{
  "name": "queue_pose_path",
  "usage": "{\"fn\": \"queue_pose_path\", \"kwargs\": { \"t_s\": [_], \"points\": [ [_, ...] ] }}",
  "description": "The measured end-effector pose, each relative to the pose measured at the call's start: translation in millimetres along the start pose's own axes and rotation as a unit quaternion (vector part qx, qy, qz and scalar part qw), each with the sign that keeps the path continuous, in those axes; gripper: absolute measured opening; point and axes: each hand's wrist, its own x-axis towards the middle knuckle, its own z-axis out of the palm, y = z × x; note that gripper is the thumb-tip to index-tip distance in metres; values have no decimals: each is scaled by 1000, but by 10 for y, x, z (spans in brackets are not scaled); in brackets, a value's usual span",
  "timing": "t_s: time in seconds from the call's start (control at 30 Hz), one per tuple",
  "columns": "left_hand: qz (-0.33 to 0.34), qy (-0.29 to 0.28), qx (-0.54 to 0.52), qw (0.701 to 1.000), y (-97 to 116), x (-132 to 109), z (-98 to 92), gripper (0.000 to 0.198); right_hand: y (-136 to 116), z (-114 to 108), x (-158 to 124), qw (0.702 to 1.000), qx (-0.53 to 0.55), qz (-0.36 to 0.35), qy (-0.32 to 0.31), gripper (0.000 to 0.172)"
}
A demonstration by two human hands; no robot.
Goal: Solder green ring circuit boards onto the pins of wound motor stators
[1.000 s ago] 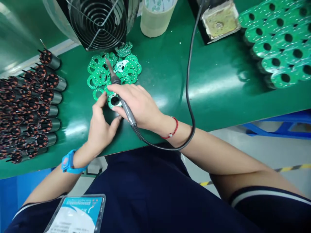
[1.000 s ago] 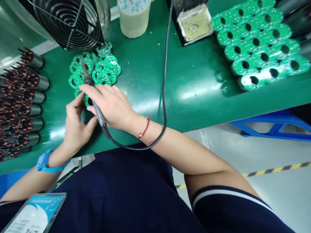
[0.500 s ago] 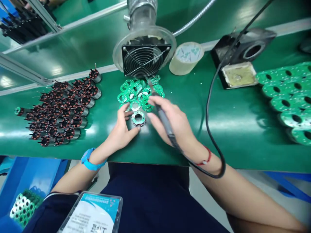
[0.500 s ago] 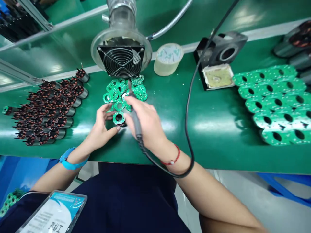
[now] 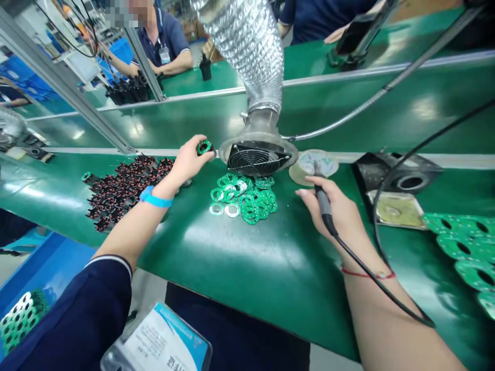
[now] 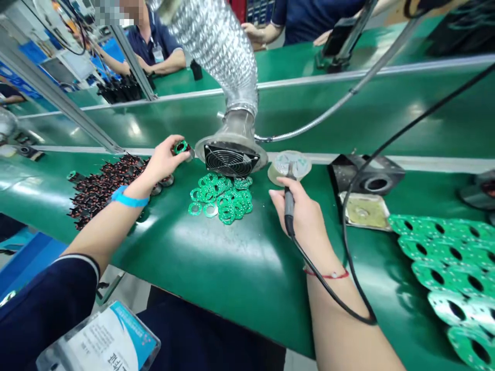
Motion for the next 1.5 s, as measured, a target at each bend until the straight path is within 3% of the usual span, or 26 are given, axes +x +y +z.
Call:
{"fn": "queue_pose_path", "kwargs": {
  "t_s": [0.1, 0.2, 0.33, 0.47, 0.6, 0.73, 0.8, 0.9, 1.0, 1.07, 1.13, 1.2, 1.27, 1.37, 1.43, 1.5],
  "points": [
    [-33, -32, 77, 996, -84, 597, 142, 51, -38, -54, -61, 999, -34, -14, 12, 47],
    [-57, -58, 109, 991, -65, 980, 357, 51, -63, -78, -84, 996, -68, -47, 30, 49],
    [-101, -101, 149, 978, -29, 1208, 507, 46, -62, -74, -69, 988, -104, -103, 49, 41],
    [-133, -100, 210, 964, -89, 1204, 294, 57, -134, -121, -103, 979, -104, -160, 75, 32],
    [-136, -104, 264, 949, -255, 825, -23, 48, -270, -181, -186, 971, -56, -179, 148, 22],
    [-134, -141, 282, 939, -409, 281, -33, 45, -386, -157, -280, 974, 8, -167, 153, 27],
    [-126, -133, 278, 943, -429, 129, 41, 40, -431, -99, -322, 973, 32, -185, 137, 31],
    [-119, -103, 255, 954, -400, 94, 84, 29, -490, 52, -386, 962, 34, -257, 90, 25],
    [-104, -87, 217, 967, -354, 75, -17, 25, -534, 262, -467, 942, -46, -333, 15, 19],
    [-45, -81, 161, 983, -333, -60, -115, 21, -550, 405, -525, 923, -107, -367, -43, 21],
    [63, -91, 77, 991, -319, -328, -183, 16, -556, 518, -572, 908, -138, -385, -92, 25],
    [170, -121, 10, 978, -311, -694, -193, 15, -564, 586, -592, 897, -152, -395, -124, 30],
    [228, -147, -3, 962, -305, -1091, -154, 19, -590, 616, -573, 885, -176, -404, -147, 33],
    [245, -182, 11, 952, -321, -1596, -65, 19, -683, 649, -468, 863, -228, -422, -156, 32],
    [222, -176, 0, 959, -367, -1818, -24, 20, -770, 687, -371, 843, -277, -431, -163, 31],
    [175, -152, -20, 972, -441, -1942, -11, 40, -855, 729, -286, 835, -301, -428, -171, 31]
  ]
}}
